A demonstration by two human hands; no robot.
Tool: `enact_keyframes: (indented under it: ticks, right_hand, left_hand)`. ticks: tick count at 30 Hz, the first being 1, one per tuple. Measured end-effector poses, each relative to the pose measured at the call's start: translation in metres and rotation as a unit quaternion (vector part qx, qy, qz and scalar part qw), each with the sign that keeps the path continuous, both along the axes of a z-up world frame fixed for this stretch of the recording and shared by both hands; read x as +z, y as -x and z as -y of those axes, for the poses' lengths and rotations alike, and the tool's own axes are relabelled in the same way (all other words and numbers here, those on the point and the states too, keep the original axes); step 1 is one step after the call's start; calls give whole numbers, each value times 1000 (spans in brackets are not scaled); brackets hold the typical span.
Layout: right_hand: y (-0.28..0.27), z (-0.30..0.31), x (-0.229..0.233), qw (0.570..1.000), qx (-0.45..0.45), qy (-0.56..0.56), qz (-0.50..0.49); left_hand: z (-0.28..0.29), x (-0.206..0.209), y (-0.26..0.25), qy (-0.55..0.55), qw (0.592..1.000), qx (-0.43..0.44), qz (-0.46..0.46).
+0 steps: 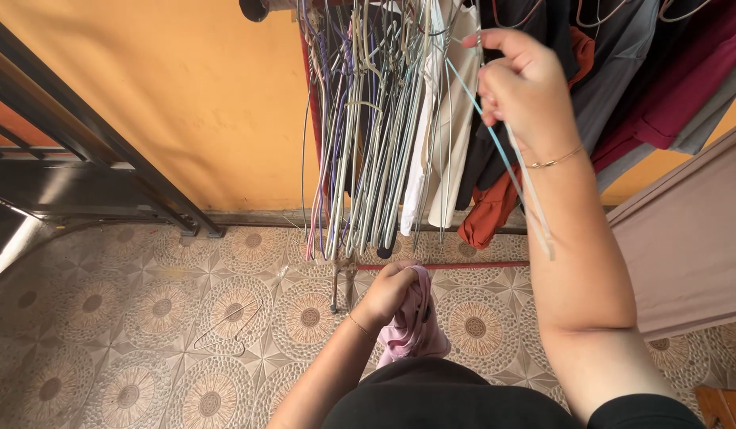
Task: The person picks up clothes from a wooden chair, places each item on a hanger, and hangs them on a red clothing rack. Items handled include a pink t-shirt, a black t-shirt, black shorts, and a striped top. The person repeats this process for each garment.
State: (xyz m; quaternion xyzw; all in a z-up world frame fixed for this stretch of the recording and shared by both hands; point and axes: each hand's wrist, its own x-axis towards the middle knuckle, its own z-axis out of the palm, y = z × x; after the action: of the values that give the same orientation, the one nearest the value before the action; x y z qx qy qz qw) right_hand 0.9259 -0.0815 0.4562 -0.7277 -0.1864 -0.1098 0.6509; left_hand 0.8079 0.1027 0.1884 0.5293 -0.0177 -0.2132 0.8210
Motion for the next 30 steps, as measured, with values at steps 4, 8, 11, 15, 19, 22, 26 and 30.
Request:
enact_keyframes:
  ticks: [4, 8, 11, 15, 19, 22, 26, 30]
  right_hand:
    - [1, 11, 8, 999, -23, 43, 8]
    - [3, 16, 14, 990, -24, 131, 54]
    - [1, 16, 10, 991, -7, 125, 55]
    - [-4, 13, 7, 993, -17, 113, 24]
    - [-12, 16, 2, 995, 6, 98, 26]
    - [-6, 12, 3, 994, -14, 101, 26]
    - [-5, 11, -2, 994, 4, 102, 43]
    - [-8, 12, -9, 996, 14, 70, 57]
  left_hand:
    - [-2, 2, 0, -19, 1000, -8, 12]
    - [-2, 1, 0, -26, 999, -8, 17]
    - [-2, 4, 0, -28, 999, -11, 28]
    - [-4, 11, 1, -44, 999, -12, 19]
    - [-5, 12, 2, -35, 999, -12, 30]
    - [-4, 19, 5, -30, 999, -13, 25]
    - [0, 25, 9, -38, 998, -18, 38]
    - [3, 25, 9, -4, 999, -27, 36]
